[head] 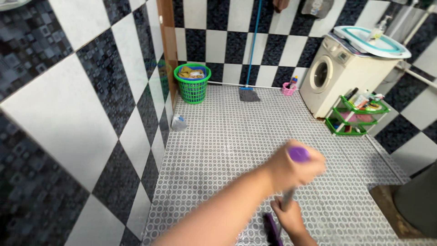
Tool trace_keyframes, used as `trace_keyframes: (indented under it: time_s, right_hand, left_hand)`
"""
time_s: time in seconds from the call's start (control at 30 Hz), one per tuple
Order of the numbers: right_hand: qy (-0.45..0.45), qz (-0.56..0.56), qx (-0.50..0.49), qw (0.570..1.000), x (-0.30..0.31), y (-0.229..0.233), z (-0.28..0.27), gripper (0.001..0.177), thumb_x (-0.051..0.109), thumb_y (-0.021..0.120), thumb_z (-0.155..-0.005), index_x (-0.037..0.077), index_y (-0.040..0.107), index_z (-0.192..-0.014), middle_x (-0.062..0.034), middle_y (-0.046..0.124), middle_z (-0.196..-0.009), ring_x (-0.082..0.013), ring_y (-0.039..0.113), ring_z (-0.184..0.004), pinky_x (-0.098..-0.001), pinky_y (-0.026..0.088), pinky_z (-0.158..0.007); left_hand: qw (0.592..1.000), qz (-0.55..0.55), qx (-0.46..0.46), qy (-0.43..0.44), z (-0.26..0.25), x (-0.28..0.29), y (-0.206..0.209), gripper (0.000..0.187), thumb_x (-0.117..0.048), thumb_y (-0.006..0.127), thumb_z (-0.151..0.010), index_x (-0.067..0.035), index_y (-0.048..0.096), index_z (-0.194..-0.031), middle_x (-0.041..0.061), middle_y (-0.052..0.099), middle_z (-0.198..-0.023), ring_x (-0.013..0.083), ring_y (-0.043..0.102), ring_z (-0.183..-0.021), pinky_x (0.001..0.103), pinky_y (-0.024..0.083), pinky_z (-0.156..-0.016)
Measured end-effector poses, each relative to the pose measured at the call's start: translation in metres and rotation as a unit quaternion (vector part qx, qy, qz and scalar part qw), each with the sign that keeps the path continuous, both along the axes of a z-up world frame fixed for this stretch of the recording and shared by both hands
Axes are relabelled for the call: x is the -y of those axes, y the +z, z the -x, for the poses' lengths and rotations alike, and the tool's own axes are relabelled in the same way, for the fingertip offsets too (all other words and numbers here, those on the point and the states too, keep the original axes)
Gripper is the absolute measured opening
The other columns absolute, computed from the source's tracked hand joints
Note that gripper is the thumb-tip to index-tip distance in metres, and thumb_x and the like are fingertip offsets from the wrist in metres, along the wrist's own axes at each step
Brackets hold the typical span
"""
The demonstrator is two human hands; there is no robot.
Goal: The person mops the tiled bathroom floor with a purple mop and then splashes water across the floor using a red scoop from a large gray bucket.
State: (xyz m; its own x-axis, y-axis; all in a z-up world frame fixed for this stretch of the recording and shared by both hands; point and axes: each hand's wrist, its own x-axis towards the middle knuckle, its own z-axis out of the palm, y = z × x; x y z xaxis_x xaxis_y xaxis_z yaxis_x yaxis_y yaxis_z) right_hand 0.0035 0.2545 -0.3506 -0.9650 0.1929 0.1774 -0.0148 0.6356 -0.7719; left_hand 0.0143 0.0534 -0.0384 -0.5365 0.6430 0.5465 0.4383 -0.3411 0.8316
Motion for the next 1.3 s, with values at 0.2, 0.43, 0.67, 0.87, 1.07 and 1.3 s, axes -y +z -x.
trace_keyframes:
  time_s: [0.2,0.43,0.67,0.87,1.07,1.3]
  right_hand:
    - [0.127,0.168,0.045,0.977,0.096,0.054,0.029,0.023,0.02,0.069,-0.087,0.001,0.071,-0.074,-0.0013,0.055,-0.055,-0.0127,0.05,-0.051,-0.0321,0.04,-0.049]
    - [0.293,0.321,0.086,0.897,0.221,0.051,0.029,0.027,0.022,0.069,-0.095,-0.004,0.068,-0.092,-0.0035,0.066,-0.068,-0.0121,0.063,-0.06,-0.029,0.051,-0.056]
    - [0.132,0.22,0.057,0.965,0.134,-0.027,0.072,0.017,0.02,0.071,-0.087,0.003,0.071,-0.086,-0.0035,0.057,-0.059,-0.0143,0.052,-0.053,-0.0323,0.044,-0.049]
    - [0.078,0.003,-0.001,0.997,0.035,-0.051,0.091,0.022,0.018,0.072,-0.083,0.001,0.068,-0.07,-0.0049,0.058,-0.057,-0.0174,0.055,-0.057,-0.0355,0.049,-0.057]
    - [0.044,0.175,0.033,0.983,0.121,-0.078,0.134,0.017,0.015,0.075,-0.073,0.004,0.075,-0.087,-0.0043,0.072,-0.068,-0.0156,0.067,-0.067,-0.0334,0.055,-0.065]
    - [0.145,0.322,0.011,0.936,0.309,-0.082,0.165,0.02,0.017,0.074,-0.08,0.0,0.077,-0.091,-0.0031,0.073,-0.076,-0.0158,0.067,-0.076,-0.0342,0.055,-0.071]
  left_hand:
    - [0.986,0.033,0.131,-0.099,0.038,0.048,0.077,0.028,-0.018,0.059,-0.091,-0.005,0.054,-0.066,0.0,0.043,-0.049,0.0088,0.039,-0.038,0.029,0.028,-0.035]
    - [0.962,0.155,0.211,-0.079,0.036,0.064,0.086,0.024,-0.014,0.062,-0.088,-0.003,0.056,-0.068,0.0,0.041,-0.049,0.0083,0.035,-0.038,0.03,0.025,-0.035]
    - [0.979,0.04,0.13,-0.155,0.083,0.062,0.049,0.021,-0.013,0.059,-0.088,-0.005,0.057,-0.068,-0.002,0.044,-0.053,0.0062,0.038,-0.042,0.028,0.029,-0.038]
    - [0.978,-0.034,0.152,-0.136,0.086,0.078,0.008,0.031,-0.008,0.056,-0.092,-0.007,0.046,-0.063,-0.005,0.039,-0.058,0.0037,0.034,-0.051,0.025,0.025,-0.046]
    - [0.979,0.021,0.158,-0.124,0.121,0.156,0.038,0.032,-0.009,0.056,-0.09,-0.007,0.045,-0.06,-0.005,0.04,-0.055,0.004,0.035,-0.047,0.026,0.025,-0.043]
    - [0.959,0.137,0.208,-0.136,0.154,0.188,0.063,0.028,-0.013,0.06,-0.085,-0.008,0.05,-0.06,-0.004,0.038,-0.049,0.0056,0.032,-0.039,0.028,0.025,-0.036]
